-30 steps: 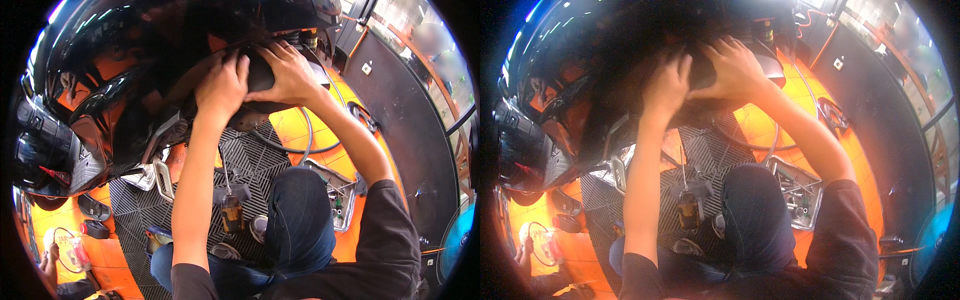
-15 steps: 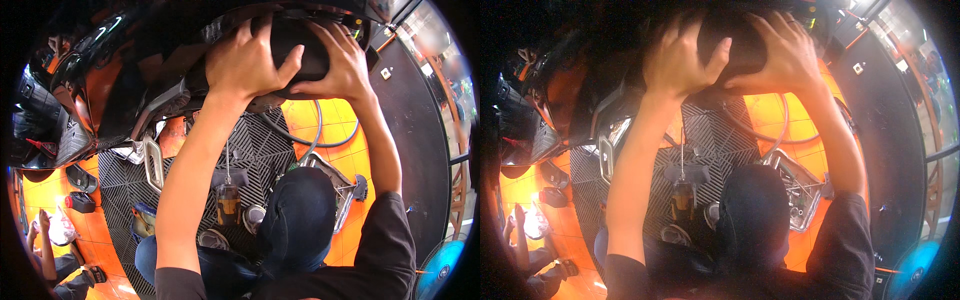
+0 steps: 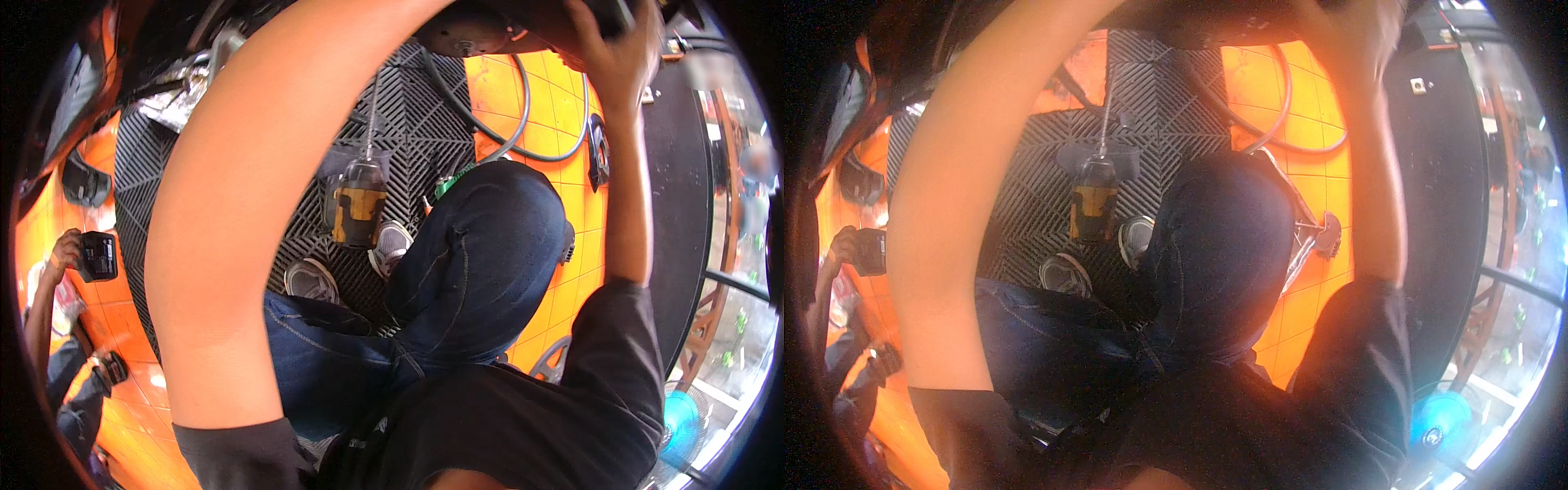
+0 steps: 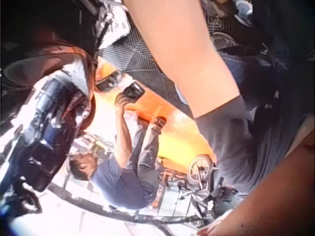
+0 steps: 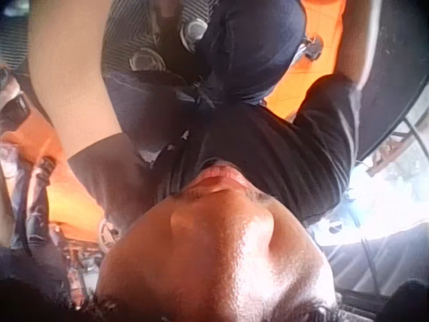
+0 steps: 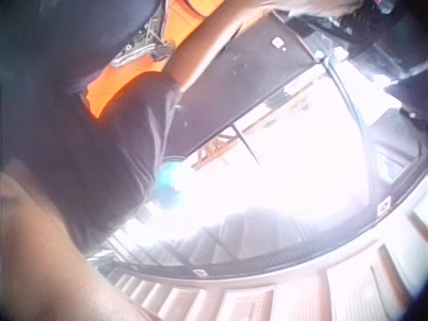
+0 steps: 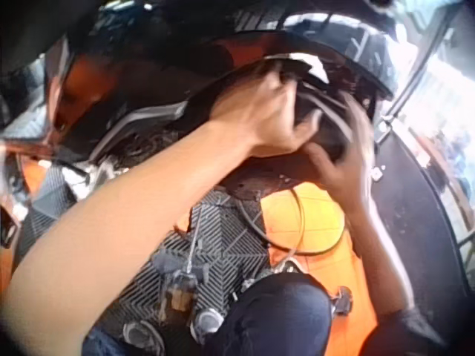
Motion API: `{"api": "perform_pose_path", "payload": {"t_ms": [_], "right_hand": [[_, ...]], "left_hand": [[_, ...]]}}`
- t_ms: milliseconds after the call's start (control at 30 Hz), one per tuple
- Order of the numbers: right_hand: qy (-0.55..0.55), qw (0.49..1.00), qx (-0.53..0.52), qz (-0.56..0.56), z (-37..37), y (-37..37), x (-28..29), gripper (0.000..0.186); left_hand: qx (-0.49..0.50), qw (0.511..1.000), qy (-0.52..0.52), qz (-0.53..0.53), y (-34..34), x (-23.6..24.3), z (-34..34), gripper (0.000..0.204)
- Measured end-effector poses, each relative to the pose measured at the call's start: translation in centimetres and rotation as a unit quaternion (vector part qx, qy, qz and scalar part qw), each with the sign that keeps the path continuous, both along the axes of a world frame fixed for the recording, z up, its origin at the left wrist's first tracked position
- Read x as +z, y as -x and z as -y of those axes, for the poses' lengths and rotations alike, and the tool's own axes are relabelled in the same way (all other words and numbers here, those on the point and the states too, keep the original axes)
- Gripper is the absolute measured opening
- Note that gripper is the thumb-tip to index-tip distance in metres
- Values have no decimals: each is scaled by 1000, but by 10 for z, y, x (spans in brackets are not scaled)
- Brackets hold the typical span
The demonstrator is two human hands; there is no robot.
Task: The person sits on the floor and works on the underside of a motorcycle. They use a power drill and a screwdriver to remove and install parts, including a black plastic cover, while handling various tools and components.
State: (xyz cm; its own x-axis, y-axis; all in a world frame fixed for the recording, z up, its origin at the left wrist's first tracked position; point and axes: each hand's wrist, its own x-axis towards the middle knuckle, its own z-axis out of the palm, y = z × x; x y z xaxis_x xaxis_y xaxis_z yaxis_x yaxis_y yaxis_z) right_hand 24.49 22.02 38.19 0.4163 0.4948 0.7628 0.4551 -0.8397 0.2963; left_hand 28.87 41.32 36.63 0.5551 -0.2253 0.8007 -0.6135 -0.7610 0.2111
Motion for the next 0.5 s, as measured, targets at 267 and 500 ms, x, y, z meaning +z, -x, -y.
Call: {"api": "perform_pose_path", "payload": {"t_ms": [267,500], "right_hand": [[-959,246,44,-134,33,31,-156,50],[-849,297,282,-335,47,-5,-107,55]], "left_hand": [[-49,997,46,-42,30,7,-23,68],[-47,997,55,-22,28,4,-18,60]]}}
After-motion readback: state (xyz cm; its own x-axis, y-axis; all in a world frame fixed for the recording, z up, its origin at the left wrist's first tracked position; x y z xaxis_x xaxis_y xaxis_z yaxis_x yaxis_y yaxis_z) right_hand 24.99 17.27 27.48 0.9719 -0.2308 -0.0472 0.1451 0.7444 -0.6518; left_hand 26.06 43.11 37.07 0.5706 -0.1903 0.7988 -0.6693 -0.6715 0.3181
